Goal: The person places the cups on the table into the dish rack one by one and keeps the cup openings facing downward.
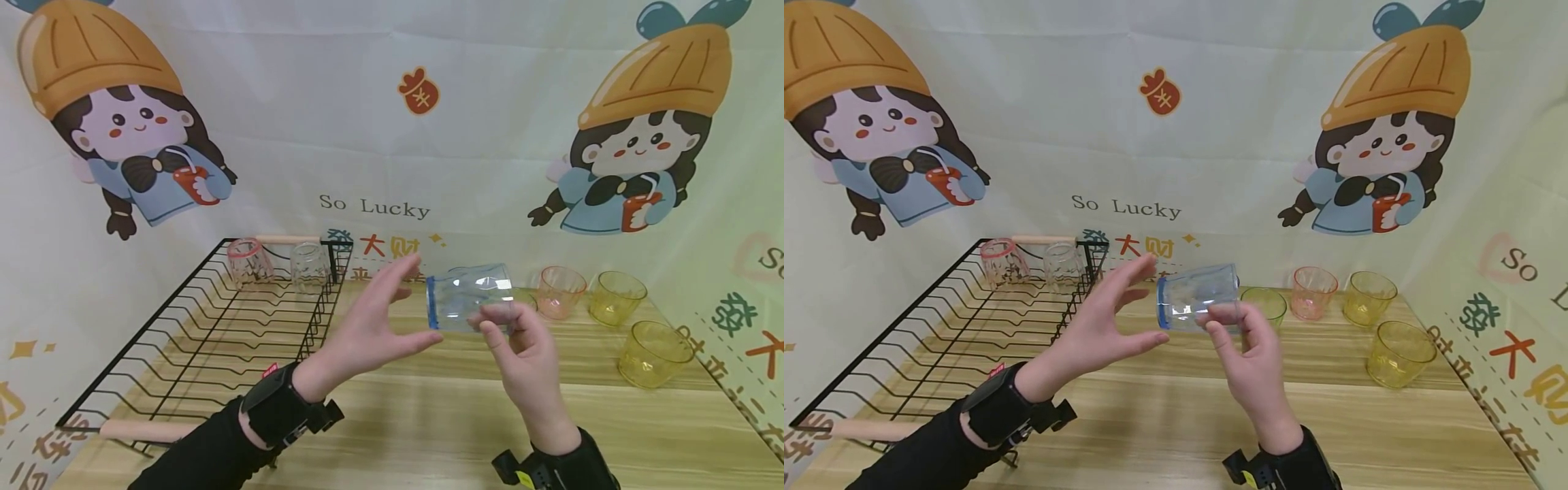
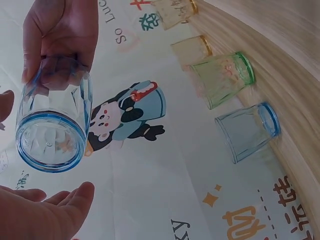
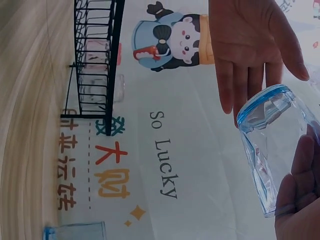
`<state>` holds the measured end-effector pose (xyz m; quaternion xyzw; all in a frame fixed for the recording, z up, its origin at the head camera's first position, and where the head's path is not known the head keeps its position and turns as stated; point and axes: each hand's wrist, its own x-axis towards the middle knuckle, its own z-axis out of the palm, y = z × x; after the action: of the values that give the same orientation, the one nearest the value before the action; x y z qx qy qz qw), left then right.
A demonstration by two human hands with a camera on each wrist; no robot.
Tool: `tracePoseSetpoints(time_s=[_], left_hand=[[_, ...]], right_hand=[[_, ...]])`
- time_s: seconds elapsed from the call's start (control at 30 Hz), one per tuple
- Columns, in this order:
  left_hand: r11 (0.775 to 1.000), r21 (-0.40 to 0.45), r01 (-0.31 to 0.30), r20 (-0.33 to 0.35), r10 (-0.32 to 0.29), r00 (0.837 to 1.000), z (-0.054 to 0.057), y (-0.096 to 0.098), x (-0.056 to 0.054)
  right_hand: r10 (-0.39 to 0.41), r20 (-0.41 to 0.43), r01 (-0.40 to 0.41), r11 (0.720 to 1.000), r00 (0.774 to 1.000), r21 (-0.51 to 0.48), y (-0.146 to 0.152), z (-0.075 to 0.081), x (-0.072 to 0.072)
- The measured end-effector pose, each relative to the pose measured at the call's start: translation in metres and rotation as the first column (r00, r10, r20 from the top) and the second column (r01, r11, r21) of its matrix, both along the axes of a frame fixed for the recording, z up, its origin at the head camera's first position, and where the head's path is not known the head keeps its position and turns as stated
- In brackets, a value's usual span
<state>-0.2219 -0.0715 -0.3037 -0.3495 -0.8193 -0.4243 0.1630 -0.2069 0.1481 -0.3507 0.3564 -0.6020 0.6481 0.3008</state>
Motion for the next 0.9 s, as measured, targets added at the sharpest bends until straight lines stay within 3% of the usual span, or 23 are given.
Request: tracePoseSetpoints(time_s=[0.3,0.53,0.9], left_hand=[[0.991,0.086,0.099,0.087,-0.107,0.990,0.002,0.007,0.000],[0.987,0.120,0.111,0.126,-0.126,0.984,0.004,0.010,0.001],[0.974,0.205,0.099,0.079,-0.117,0.990,-0.002,0.012,0.000]], right_hand=[[0.086,-0.030,-0.087,0.996,0.996,-0.032,-0.004,-0.003,0.000],[0.131,-0.048,-0.134,0.990,0.990,-0.051,-0.006,-0.005,-0.001],[0.172,-0.044,-0.174,0.983,0.984,-0.053,-0.008,-0.005,0.001]])
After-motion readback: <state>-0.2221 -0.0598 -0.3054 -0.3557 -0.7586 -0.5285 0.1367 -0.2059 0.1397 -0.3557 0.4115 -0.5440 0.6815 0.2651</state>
